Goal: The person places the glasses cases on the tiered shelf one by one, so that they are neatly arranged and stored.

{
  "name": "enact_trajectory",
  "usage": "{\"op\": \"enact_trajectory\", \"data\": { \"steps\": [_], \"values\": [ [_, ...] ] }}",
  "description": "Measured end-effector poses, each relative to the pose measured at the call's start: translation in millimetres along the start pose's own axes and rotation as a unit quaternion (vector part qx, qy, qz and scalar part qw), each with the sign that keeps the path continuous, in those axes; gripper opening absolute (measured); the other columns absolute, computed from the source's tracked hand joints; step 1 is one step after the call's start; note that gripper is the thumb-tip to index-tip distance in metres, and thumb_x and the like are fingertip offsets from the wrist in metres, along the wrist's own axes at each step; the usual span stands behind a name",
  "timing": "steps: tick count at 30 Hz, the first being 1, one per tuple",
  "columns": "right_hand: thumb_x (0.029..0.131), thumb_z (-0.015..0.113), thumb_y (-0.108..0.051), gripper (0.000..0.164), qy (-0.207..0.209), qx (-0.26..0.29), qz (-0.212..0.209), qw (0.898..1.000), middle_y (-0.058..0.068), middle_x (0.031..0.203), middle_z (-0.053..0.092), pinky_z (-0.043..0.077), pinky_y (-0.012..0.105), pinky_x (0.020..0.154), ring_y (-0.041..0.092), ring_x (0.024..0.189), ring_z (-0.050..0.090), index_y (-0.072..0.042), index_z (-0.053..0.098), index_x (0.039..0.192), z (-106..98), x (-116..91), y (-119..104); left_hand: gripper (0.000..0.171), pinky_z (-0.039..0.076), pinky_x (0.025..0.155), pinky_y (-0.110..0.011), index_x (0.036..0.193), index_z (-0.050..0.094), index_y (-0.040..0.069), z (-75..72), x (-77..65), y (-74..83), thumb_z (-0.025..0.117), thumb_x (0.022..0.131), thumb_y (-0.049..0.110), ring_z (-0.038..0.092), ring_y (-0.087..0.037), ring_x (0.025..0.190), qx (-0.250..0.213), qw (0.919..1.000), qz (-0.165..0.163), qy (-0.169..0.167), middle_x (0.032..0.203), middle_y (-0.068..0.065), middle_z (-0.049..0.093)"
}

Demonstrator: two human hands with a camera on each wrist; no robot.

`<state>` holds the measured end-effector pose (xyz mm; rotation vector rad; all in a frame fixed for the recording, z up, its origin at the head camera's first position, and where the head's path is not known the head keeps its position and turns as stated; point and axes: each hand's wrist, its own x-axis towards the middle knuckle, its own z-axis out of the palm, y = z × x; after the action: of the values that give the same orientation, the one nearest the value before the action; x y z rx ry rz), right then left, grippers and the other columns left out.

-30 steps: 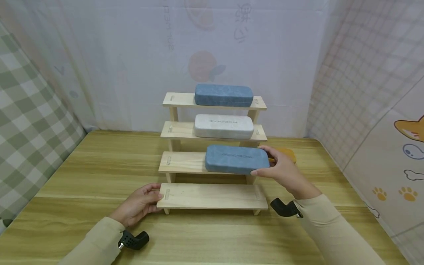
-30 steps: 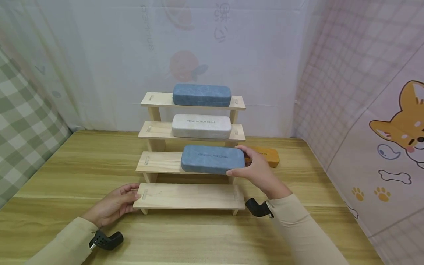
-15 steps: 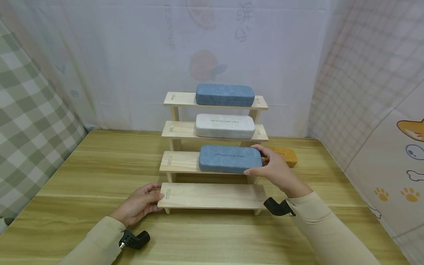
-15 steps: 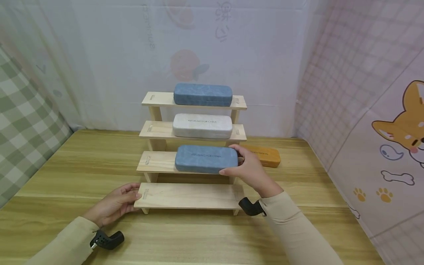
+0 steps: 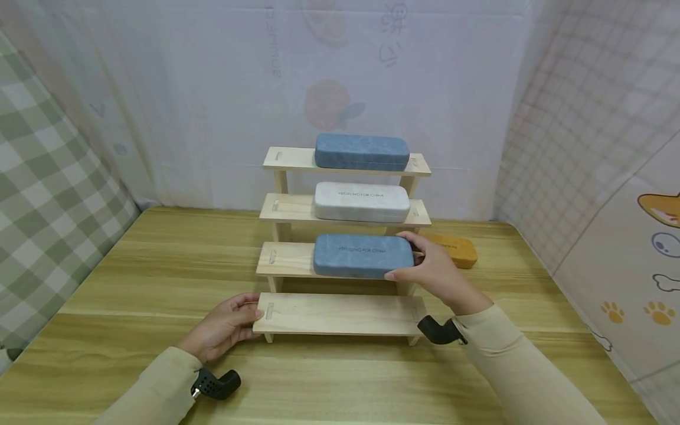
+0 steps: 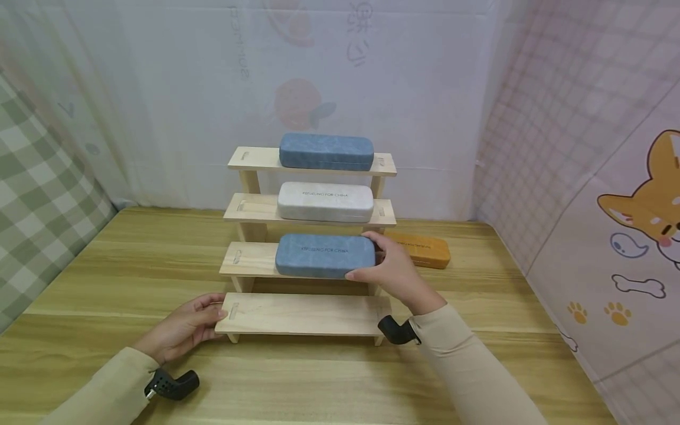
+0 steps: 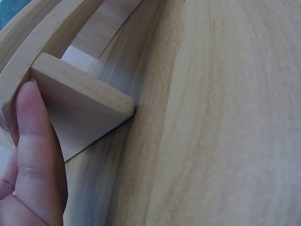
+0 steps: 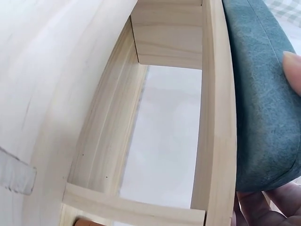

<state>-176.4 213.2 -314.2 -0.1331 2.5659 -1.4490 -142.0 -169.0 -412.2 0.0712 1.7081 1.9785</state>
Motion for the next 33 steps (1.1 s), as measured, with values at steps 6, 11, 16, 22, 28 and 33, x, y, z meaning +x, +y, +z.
{"op": "enact_trajectory", "data": {
  "steps": [6,11,16,22,28,33],
  "values": [
    [0.075,0.083,-0.026,0.092,0.000,-0.012,0.008,1.000,0.021,0.138,0.045,0.047,0.045,0.091,0.036,0.118,0.050,-0.011,0.032,0.150,-0.7,2.7,0.0,0.067,0.054,0.078,-0.028,0.145,0.013,-0.014,0.8,0.5,0.8,0.053,0.098,0.010,0.062,-0.013,0.093,0.002,1.0000,0.000,-0.001,0.115,-0.009,0.055],
    [0.075,0.083,-0.025,0.093,-0.002,-0.023,0.006,1.000,0.022,0.137,0.045,0.047,0.046,0.092,0.037,0.117,0.050,-0.009,0.031,0.151,-1.5,3.7,0.3,0.067,0.054,0.077,-0.028,0.145,0.013,-0.013,0.8,1.0,0.8,0.054,0.097,0.010,0.062,-0.012,0.093,0.004,1.0000,-0.002,0.000,0.114,-0.008,0.056],
    [0.076,0.083,-0.027,0.094,-0.004,-0.034,0.008,0.999,0.022,0.138,0.045,0.046,0.047,0.093,0.037,0.118,0.050,-0.008,0.030,0.151,-1.8,3.6,-1.9,0.067,0.054,0.077,-0.028,0.145,0.013,-0.013,0.6,1.4,0.7,0.054,0.097,0.009,0.062,-0.012,0.092,0.003,1.0000,-0.001,0.001,0.113,-0.008,0.056],
    [0.078,0.081,-0.028,0.095,-0.013,-0.044,0.002,0.999,0.023,0.141,0.043,0.046,0.047,0.094,0.037,0.119,0.050,-0.007,0.027,0.152,-1.8,3.2,-4.2,0.067,0.054,0.078,-0.028,0.145,0.013,-0.014,0.4,1.2,-0.4,0.053,0.098,0.010,0.062,-0.013,0.093,0.007,1.0000,0.001,0.000,0.114,-0.009,0.056],
    [0.079,0.081,-0.031,0.096,-0.020,-0.059,-0.004,0.998,0.022,0.139,0.044,0.046,0.046,0.093,0.035,0.116,0.051,-0.007,0.024,0.153,-0.4,4.0,-2.7,0.066,0.054,0.079,-0.029,0.146,0.014,-0.013,-0.6,0.6,-2.9,0.053,0.098,0.010,0.062,-0.013,0.094,0.010,0.9999,0.000,0.005,0.115,-0.009,0.055],
    [0.080,0.079,-0.033,0.096,-0.015,-0.071,-0.022,0.997,0.023,0.144,0.040,0.044,0.050,0.097,0.037,0.121,0.049,-0.004,0.023,0.153,-0.1,2.9,-0.1,0.066,0.054,0.078,-0.028,0.145,0.014,-0.013,-0.8,0.4,-3.4,0.053,0.098,0.011,0.062,-0.013,0.093,0.010,0.9999,0.001,0.005,0.114,-0.008,0.056]
  ]
}}
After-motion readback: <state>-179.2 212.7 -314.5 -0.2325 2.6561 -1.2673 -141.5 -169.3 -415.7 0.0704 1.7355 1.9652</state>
